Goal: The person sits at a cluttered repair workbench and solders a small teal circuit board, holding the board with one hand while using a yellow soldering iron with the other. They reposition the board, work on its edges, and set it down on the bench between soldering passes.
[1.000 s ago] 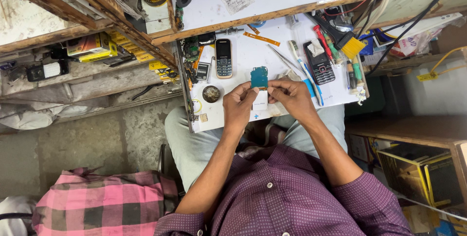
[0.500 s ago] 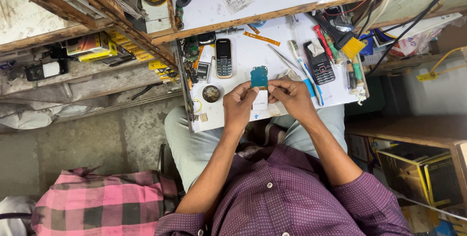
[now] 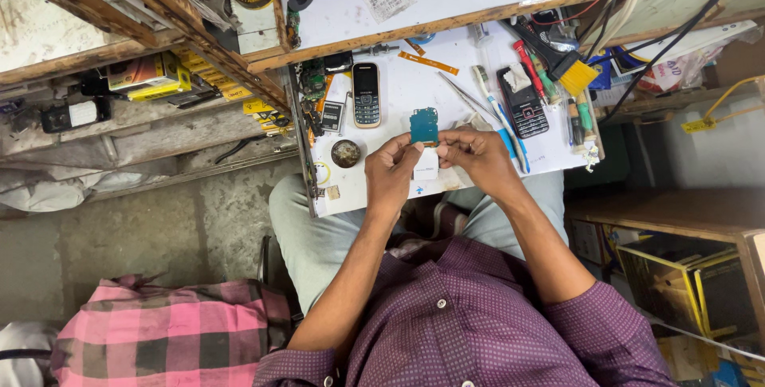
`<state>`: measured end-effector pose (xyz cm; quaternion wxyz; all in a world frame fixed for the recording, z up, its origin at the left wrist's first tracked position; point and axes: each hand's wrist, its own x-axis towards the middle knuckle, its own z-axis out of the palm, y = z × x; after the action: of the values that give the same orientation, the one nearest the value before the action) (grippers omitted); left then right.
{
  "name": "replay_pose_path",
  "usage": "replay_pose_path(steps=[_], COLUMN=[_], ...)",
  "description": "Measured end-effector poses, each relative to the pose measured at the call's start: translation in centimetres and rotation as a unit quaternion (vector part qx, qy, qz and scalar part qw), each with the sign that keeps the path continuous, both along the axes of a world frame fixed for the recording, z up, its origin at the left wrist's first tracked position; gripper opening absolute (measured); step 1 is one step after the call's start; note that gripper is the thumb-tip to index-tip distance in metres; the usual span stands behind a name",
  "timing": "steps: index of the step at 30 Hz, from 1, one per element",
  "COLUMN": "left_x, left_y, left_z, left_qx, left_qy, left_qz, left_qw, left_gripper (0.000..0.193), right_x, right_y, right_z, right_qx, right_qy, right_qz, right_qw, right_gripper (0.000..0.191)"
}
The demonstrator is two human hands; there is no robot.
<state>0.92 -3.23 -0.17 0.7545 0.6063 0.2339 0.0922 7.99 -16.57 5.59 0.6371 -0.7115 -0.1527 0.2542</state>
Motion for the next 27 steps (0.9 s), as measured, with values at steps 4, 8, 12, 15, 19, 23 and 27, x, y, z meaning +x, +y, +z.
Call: replay_pose_path(steps=[4, 8, 12, 15, 19, 23, 27], left_x=[0.0, -0.01, -0.06, -0.11, -0.1, -0.16, -0.25], left_y=[-0.04, -0.07, -0.02, 0.01, 0.02, 0.06, 0.08], left_z=[0.0, 0.05, 0.12, 0.13, 0.14, 0.19, 0.23], left_qx=[-0.016, -0.023, -0.022, -0.014, -0.008, 0.006, -0.005], left_qy=[-0.025, -0.02, -0.02, -0.016, -0.011, 0.0, 0.001], left_qz=[-0.002, -0.001, -0.003, -0.004, -0.003, -0.005, -0.008], left_qw=[1.0, 1.0, 1.0, 1.0, 1.0, 1.0, 1.0], left_gripper=[0.027, 0.027, 0.027, 0.027, 0.027, 0.027, 0.026], right_x=[-0.02, 0.0, -0.02, 0.0, 0.06, 0.06, 0.05], right_y=[0.15, 0.18, 0.25, 0.3, 0.32, 0.34, 0.35], right_z=[-0.05, -0.02, 0.02, 0.05, 0.09, 0.13, 0.16], right_qx=[0.015, 0.011, 0.011, 0.015, 0.01, 0.009, 0.006], right_qy=[0.0, -0.001, 0.007, 0.014, 0.021, 0.022, 0.023], right_qz=[-0.005, -0.008, -0.014, -0.014, -0.016, -0.019, -0.019], right_qw=[1.0, 1.0, 1.0, 1.0, 1.0, 1.0, 1.0], right_gripper=[0.025, 0.024, 0.024, 0.024, 0.025, 0.025, 0.024])
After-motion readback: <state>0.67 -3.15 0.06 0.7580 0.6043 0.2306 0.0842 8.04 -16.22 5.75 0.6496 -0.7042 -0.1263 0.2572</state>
